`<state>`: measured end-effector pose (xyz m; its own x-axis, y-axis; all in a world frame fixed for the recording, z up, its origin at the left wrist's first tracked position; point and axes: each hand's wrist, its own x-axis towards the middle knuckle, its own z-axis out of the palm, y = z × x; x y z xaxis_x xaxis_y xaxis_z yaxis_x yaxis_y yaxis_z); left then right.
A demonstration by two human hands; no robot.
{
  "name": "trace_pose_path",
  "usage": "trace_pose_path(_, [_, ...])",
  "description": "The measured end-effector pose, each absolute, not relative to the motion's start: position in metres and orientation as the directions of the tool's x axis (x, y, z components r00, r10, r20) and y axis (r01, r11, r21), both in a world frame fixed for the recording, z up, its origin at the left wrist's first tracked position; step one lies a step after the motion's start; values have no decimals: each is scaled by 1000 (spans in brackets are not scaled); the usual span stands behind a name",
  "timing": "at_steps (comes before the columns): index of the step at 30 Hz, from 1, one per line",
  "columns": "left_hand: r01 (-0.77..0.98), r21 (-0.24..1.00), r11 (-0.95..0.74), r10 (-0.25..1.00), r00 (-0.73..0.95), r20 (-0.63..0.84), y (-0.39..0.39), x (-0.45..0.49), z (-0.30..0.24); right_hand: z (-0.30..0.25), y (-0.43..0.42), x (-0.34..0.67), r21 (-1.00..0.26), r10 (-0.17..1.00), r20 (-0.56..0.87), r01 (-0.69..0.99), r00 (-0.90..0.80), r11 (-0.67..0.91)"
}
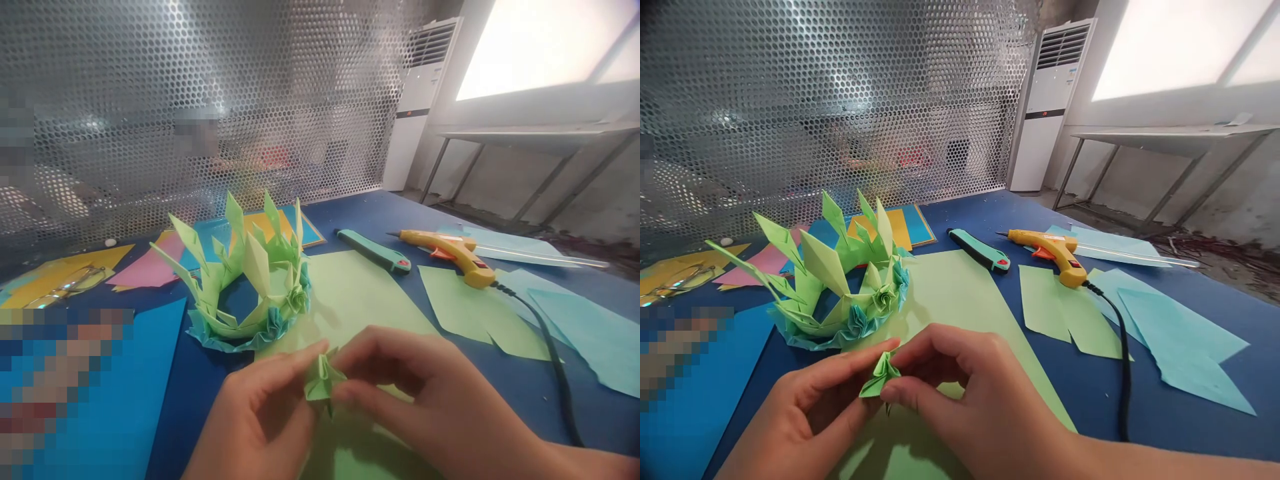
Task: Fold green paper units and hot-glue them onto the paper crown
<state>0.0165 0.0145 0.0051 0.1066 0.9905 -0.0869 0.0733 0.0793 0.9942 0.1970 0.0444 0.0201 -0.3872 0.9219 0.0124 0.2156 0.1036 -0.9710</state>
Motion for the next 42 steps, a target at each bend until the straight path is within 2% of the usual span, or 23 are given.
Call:
trace_pose_path(4, [140,990,-35,998,49,28,14,16,1,20,46,197,-985,923,-23,164,-383,44])
trace_pose_path(7, [97,995,1,998,56,-7,13,15,2,19,46,198,-986,914,0,151,-406,67])
trace_pose_path(13, [-110,977,181,981,97,-170,10,16,4,18,42,200,-869,884,283,290,-372,400])
trace_pose_path(15, [-152,963,222,973,94,-209,10,17,4,16,42,202,-829,860,331,317,-388,462])
trace_pose_path(19, [-140,961,238,969,95,-226,12,17,2,13,40,209,-767,816,394,338,-424,546])
trace_pose_path(25, [-87,966,242,955,199,-221,15,14,-1,12,39,212,-676,672,496,241,-550,697])
trace_pose_path(29, [-113,975,192,962,216,-165,15,14,-1,13,40,210,-655,644,535,213,-547,725])
trace_pose_path(33, [-208,948,240,957,216,-194,15,16,4,13,42,212,-636,639,525,240,-562,734])
trace_pose_path(36, [-176,953,246,950,238,-201,16,16,9,14,42,213,-624,637,508,262,-580,736])
trace_pose_path(42, [-144,943,300,934,246,-260,19,16,14,12,47,208,-572,636,626,289,-450,767])
